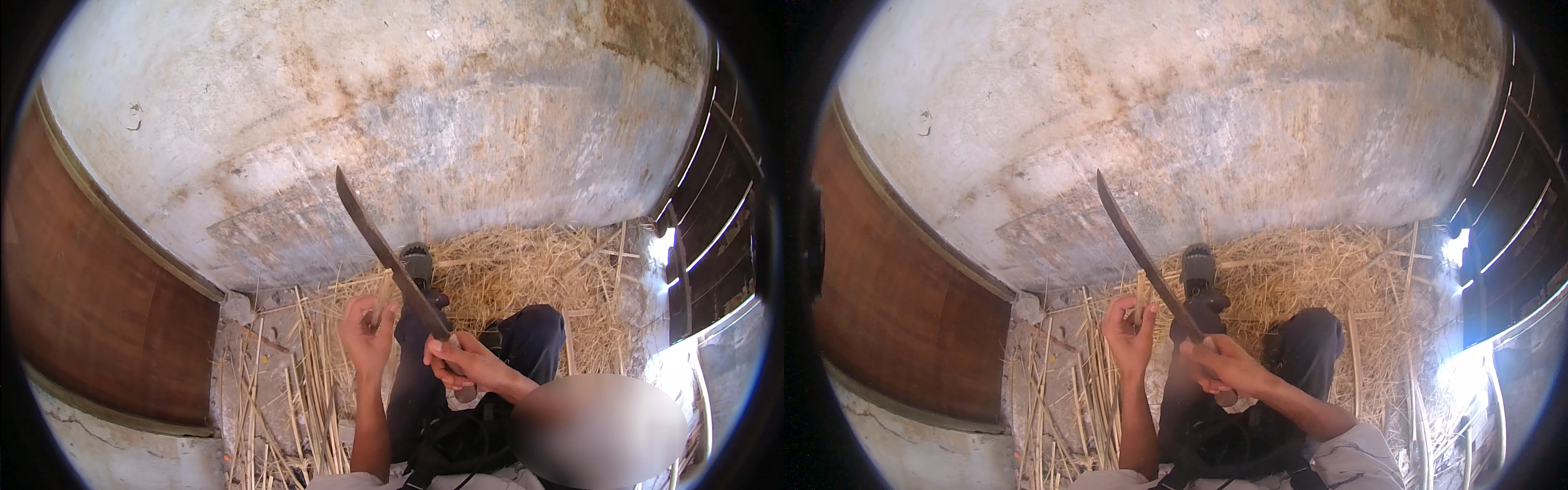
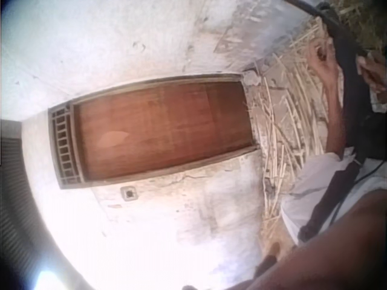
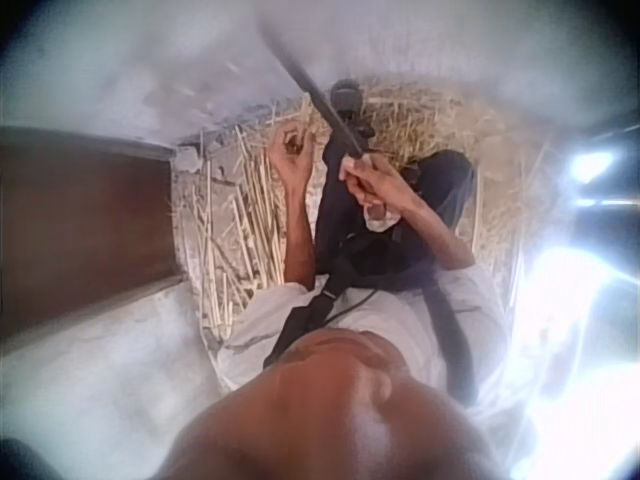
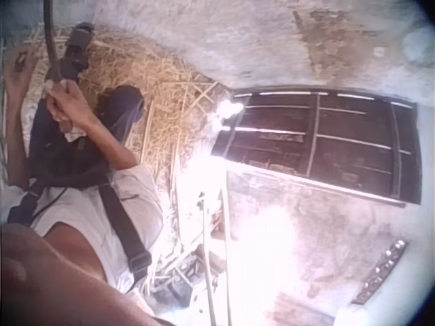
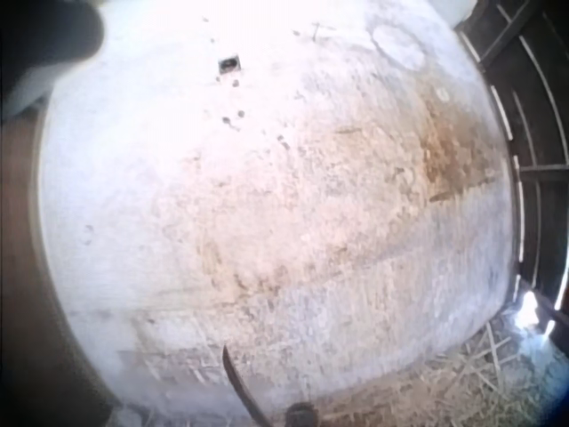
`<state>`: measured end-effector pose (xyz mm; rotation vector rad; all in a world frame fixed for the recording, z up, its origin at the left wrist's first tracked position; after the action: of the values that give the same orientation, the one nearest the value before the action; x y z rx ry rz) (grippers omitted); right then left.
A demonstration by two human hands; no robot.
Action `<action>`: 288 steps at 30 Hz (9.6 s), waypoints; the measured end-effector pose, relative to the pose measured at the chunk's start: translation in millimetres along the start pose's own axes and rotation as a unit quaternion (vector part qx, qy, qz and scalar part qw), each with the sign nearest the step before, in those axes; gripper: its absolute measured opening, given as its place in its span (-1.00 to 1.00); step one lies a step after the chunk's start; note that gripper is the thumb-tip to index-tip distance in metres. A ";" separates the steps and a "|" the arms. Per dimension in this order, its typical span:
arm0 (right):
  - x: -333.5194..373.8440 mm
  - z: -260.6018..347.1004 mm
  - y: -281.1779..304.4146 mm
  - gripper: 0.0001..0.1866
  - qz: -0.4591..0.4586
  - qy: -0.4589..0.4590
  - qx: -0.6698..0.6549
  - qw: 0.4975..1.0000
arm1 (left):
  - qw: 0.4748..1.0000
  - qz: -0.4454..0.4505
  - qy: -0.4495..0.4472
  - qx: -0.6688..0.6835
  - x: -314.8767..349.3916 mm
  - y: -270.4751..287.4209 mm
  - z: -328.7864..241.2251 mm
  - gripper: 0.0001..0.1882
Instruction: The person whittles and shapes a long wooden stick using a small green-handled knife and a larger blade, shaving off thin strips while sitting among wood debris.
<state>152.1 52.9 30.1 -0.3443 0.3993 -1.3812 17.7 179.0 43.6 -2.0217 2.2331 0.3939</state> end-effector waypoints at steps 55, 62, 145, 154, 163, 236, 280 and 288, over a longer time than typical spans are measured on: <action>156.8 75.5 83.3 -0.60 -0.311 0.258 0.058 0.913 | 0.941 0.217 -0.236 -0.105 -25.3 -241.0 -67.2 -0.77; 167.0 59.8 83.3 -0.64 -0.334 0.251 0.035 0.908 | 0.928 0.165 -0.314 -0.116 -18.1 -228.8 -133.1 -0.67; 118.7 107.3 246.1 -0.75 -0.441 0.259 0.118 0.851 | 0.950 0.252 0.023 -0.182 -45.0 -179.6 115.2 -0.32; 185.8 26.3 303.0 -0.61 -0.567 0.128 0.345 0.737 | 0.927 0.267 0.075 -0.254 -52.4 -160.5 145.1 -0.33; 120.9 -125.3 377.0 -0.50 -0.539 -0.041 0.383 0.749 | 0.925 0.273 0.084 -0.249 -49.5 -162.8 134.7 -0.34; 200.3 -131.9 322.1 -0.58 -0.577 0.018 0.244 0.779 | 0.927 0.346 -0.125 0.069 2.3 -320.0 -72.1 -0.90; 199.4 -173.5 338.4 -0.62 -0.552 -0.079 0.289 0.778 | 0.947 0.308 -0.008 0.093 -23.4 -275.0 -7.2 -0.87; 180.9 -139.2 308.2 -0.52 -0.479 -0.005 0.528 0.701 | 0.921 0.258 0.227 0.185 -28.0 -224.1 53.3 -0.75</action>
<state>381.9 -77.2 -248.0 0.5047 -0.7536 -2.3629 237.4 201.1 -27.8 -1.4154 2.8280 -0.4939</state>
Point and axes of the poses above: each hand's wrist, its own x-axis away from the middle knuckle, its own y-axis out of the back of the hand, z = x × y, the point moved 8 cm from there along -x, towards the middle knuckle, and after that the axes turned 15 degrees about y, right-handed, at the moved point
